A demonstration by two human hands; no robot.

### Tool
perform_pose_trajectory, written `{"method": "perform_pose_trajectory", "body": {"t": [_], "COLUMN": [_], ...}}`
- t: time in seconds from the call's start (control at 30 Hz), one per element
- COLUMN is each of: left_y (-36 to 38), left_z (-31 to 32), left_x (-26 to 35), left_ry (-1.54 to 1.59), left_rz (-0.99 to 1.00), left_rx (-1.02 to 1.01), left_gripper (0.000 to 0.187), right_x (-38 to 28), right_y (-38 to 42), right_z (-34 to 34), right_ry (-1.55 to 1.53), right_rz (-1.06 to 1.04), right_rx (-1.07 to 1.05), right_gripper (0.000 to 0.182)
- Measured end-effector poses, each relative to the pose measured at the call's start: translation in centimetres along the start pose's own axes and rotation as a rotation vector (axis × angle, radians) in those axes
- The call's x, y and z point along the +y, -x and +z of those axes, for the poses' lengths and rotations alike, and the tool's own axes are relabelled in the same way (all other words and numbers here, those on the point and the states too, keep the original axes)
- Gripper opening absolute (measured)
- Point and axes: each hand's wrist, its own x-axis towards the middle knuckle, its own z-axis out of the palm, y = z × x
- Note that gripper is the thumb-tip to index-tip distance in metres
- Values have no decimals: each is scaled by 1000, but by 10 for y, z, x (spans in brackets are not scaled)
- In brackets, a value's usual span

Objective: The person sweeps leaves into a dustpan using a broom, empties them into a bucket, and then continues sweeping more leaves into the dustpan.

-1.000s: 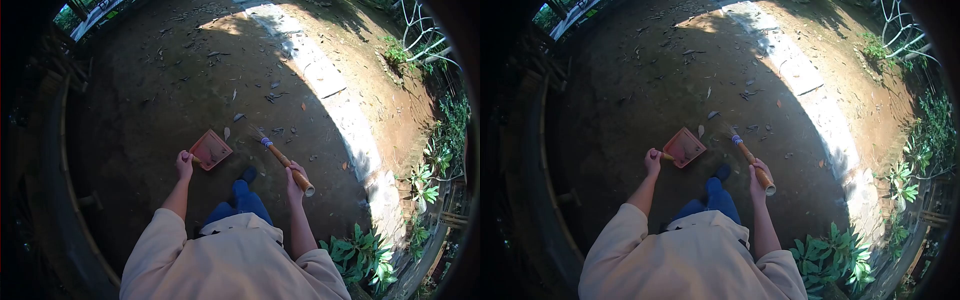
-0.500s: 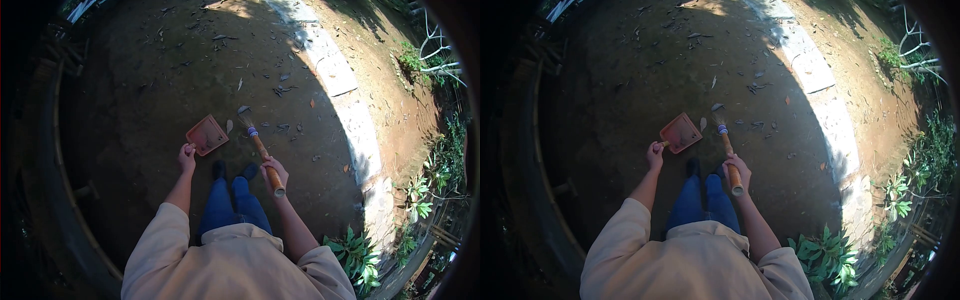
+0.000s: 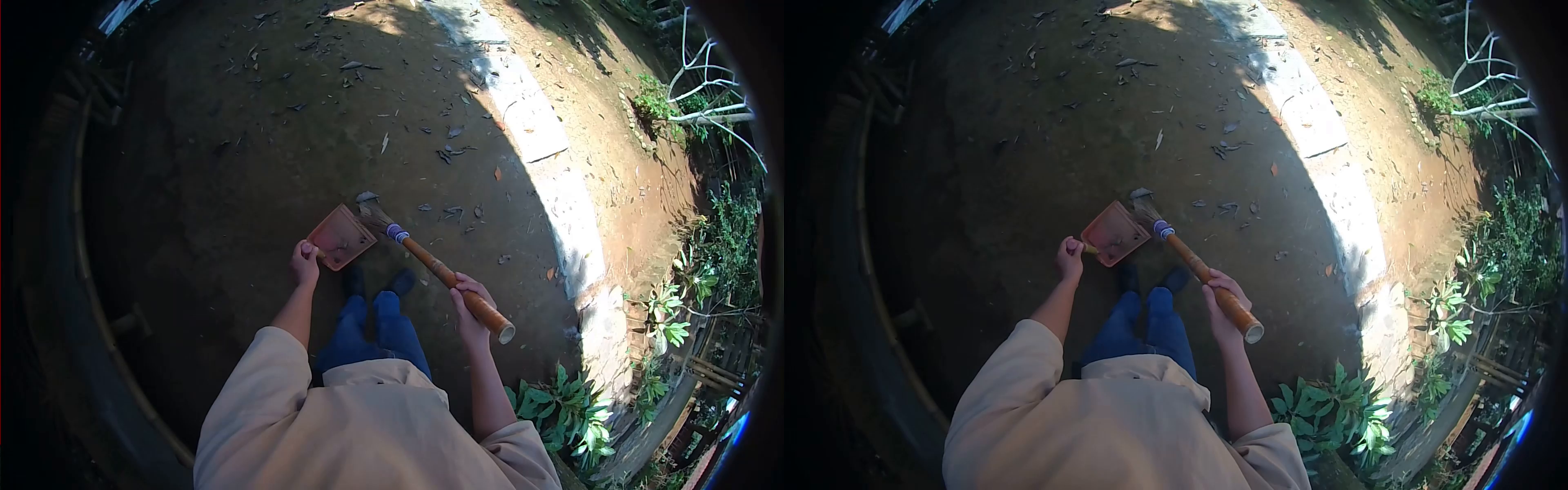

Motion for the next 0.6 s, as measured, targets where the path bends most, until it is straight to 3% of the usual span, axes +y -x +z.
{"method": "perform_pose_trajectory", "body": {"t": [0.07, 0.2, 0.43, 0.6], "left_y": [-10, -9, -20, -39], "left_z": [6, -11, -20, -12], "left_x": [-28, -19, -34, -59], "left_ry": [-27, -103, -69, -10], "left_rz": [40, 41, 43, 66], "left_rx": [18, 23, 22, 6], "left_gripper": [39, 38, 40, 40], "right_x": [7, 27, 67, 59], "right_y": [-7, -21, -43, -29], "right_z": [-1, 20, 70, 83], "right_ry": [13, 68, 256, 227], "right_rz": [-27, -109, -254, -180], "right_rx": [53, 90, -30, -186], "right_gripper": [13, 14, 15, 16]}}
